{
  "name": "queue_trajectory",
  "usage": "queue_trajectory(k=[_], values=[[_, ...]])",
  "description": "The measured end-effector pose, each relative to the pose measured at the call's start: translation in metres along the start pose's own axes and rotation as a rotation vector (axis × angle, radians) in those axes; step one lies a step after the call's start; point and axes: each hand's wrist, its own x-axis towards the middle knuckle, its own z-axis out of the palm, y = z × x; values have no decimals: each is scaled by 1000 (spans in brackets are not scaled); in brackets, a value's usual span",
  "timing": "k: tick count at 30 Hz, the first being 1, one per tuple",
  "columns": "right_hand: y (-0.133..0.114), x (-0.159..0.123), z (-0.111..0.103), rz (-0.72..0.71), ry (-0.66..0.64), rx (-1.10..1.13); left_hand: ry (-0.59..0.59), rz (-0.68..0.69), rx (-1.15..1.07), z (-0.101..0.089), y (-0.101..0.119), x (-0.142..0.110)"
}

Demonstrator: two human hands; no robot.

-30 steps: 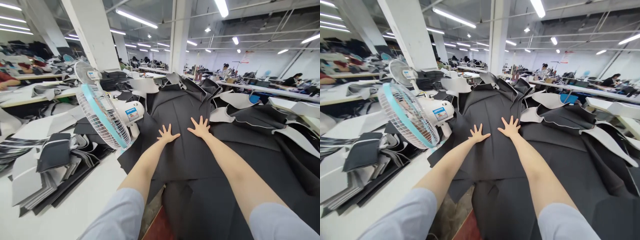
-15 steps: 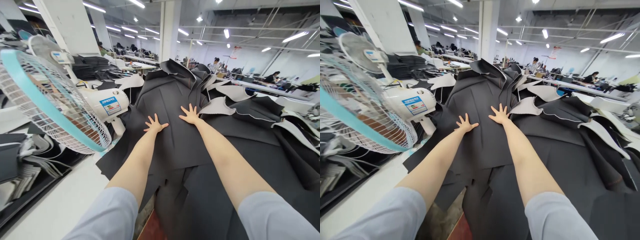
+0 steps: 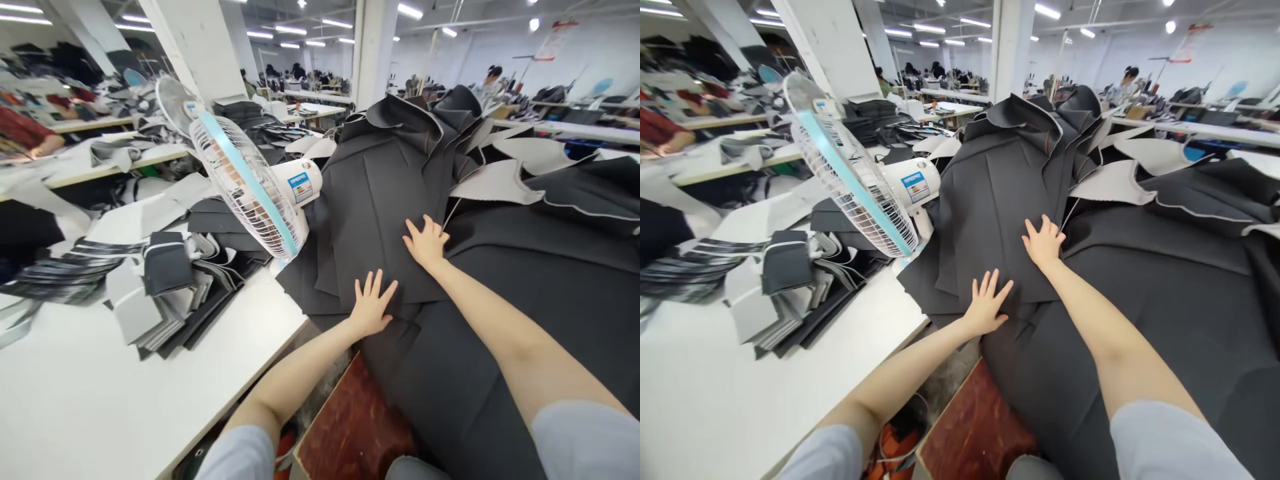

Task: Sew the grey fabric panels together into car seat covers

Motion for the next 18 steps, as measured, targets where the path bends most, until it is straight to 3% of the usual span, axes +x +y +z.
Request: queue_trajectory(k=[2, 5, 7, 10, 12, 14, 18], values=[[-22, 5, 7, -50, -91, 40, -106, -39, 38, 15, -11, -10], [-44, -11, 9, -194, -260, 133, -124, -94, 88, 30, -31, -8], [-39, -43, 1, -275, -328, 204, -94, -99, 103, 36, -38, -7], [-5, -123, -31, -276, -316, 283, -86, -120, 50, 34, -42, -9], [31, -191, -60, -169, -226, 307, -61, -151, -114, 27, -40, -9], [70, -259, -89, 30, -71, 309, -16, -169, -321, 20, -30, -3], [136, -357, -125, 493, 238, 309, -46, -121, -559, 22, 27, 28]])
